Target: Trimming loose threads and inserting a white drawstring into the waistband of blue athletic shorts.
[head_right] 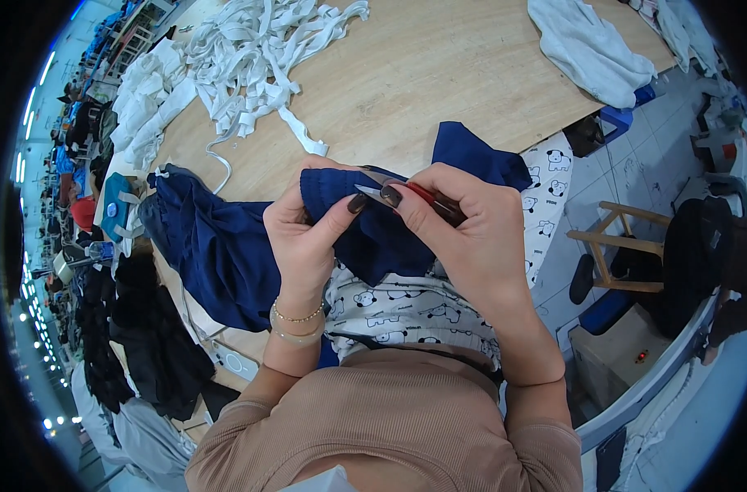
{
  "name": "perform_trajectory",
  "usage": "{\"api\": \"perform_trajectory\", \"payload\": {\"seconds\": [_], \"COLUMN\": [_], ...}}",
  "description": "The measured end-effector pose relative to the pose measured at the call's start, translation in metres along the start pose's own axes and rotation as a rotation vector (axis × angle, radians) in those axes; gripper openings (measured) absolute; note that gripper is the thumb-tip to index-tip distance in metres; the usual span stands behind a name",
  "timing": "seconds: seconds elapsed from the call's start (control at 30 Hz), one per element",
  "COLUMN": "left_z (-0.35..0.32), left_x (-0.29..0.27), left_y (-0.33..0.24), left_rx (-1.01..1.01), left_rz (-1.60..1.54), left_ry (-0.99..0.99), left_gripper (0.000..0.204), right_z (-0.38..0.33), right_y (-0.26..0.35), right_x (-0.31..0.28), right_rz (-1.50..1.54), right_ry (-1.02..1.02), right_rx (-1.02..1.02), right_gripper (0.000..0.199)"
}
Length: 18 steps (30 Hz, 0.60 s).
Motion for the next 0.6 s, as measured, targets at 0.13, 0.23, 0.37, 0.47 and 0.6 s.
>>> {"api": "perform_trajectory", "payload": {"seconds": [0.13, 0.23, 0.37, 0.47, 0.6], "left_z": [-0.001, -0.001, -0.001, -0.002, -0.002], "left_x": [0.000, 0.001, 0.001, 0.001, 0.003], "left_y": [0.002, 0.001, 0.002, 0.002, 0.001], "left_rx": [-0.029, -0.023, -0.044, -0.058, -0.081], "left_rz": [-0.039, -0.056, -0.091, -0.113, -0.160], "left_ry": [0.005, 0.011, 0.003, 0.010, 0.035], "left_gripper": [0.016, 0.016, 0.016, 0.016, 0.016], "right_z": [0.000, -0.001, 0.000, 0.000, -0.001], "right_y": [-0.006, -0.011, -0.018, -0.020, -0.024], "right_x": [0.004, 0.007, 0.011, 0.014, 0.016], "right_rz": [0.141, 0.237, 0.361, 0.446, 0.527], "right_ry": [0.034, 0.041, 0.087, 0.103, 0.115], "right_rx": [0.073, 0.109, 0.205, 0.218, 0.244], "right_gripper": [0.010, 0.011, 0.014, 0.013, 0.013]}}
Point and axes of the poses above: each hand's wrist, its own z-axis towards the middle knuckle, its own x-axis out of the palm, y = z × x, the point moved 4 cm from there along z, towards the middle knuckle, and after that the axes turned 10 degrees about -y, right-handed, at the moved point
